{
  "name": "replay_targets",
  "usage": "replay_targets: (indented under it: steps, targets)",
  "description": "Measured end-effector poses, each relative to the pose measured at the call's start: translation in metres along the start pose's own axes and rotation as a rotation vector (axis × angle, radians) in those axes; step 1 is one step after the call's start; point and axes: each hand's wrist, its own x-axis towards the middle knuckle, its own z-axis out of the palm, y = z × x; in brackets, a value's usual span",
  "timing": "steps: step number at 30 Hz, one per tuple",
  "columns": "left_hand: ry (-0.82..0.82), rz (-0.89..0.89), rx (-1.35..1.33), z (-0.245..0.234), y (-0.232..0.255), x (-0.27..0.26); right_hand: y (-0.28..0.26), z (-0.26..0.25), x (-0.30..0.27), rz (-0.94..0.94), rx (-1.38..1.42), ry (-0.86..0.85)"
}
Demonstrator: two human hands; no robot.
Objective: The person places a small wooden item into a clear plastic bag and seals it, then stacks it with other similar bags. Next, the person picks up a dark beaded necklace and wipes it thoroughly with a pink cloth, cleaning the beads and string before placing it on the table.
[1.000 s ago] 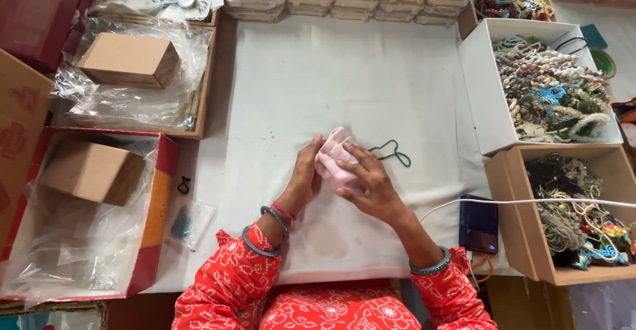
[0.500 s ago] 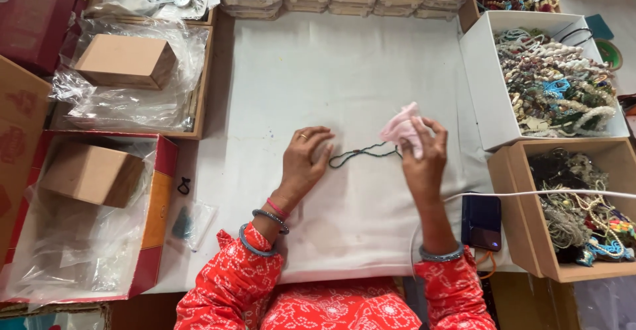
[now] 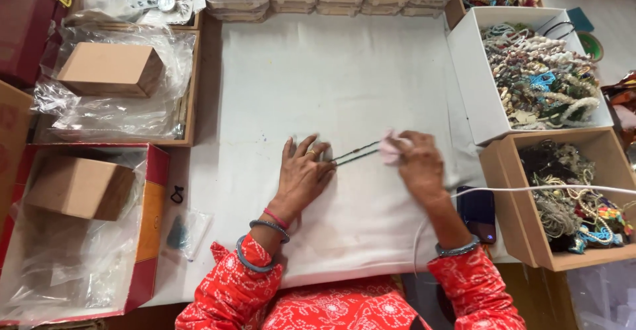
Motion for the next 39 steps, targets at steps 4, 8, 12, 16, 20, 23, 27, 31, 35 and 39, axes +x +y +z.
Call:
replay_targets:
  steps: [4,8,12,16,20,23,27,31,35,39]
  targets:
    - [-0.008,0.013,0.013,0.008,-0.003,-0.002,-0.001,-0.018,0.003,0.135,0.009,-0.035]
    - [0.028,0.038,-0.009,0.007,-0.005,-0.003,-0.059,0.001,-0.015,-0.099,0.28,0.073]
    - [0.015,0.009,0.014,-0.005,-0.002,0.0,-0.085,-0.02,-0.017,-0.388,0.248,0.064]
    - [0.073,-0.008,0.028,-0.004,-0.001,-0.003,-0.021,0.003,-0.003,-0.341,0.034,0.075]
    - [0.112,-0.004,0.034,-0.006,-0.003,-0.004,0.028,0.003,0.008,0.037,0.002,-0.002]
    - [0.107,-0.034,-0.049,-0.015,-0.002,-0.001,0.03,-0.005,0.014,0.154,0.083,0.048]
    - [0.227,-0.135,-0.236,-0.008,-0.007,0.001,0.015,0.012,0.019,0.124,0.267,0.17]
    - [0.191,-0.035,-0.184,0.01,0.003,0.029,0.002,0.019,0.017,0.074,0.293,0.17]
    - [0.045,0.056,-0.088,0.037,0.016,0.048,0.015,0.02,0.009,0.071,0.399,0.212]
    - [-0.04,0.075,0.099,0.052,0.019,0.056,0.025,0.009,0.009,0.09,0.59,0.245]
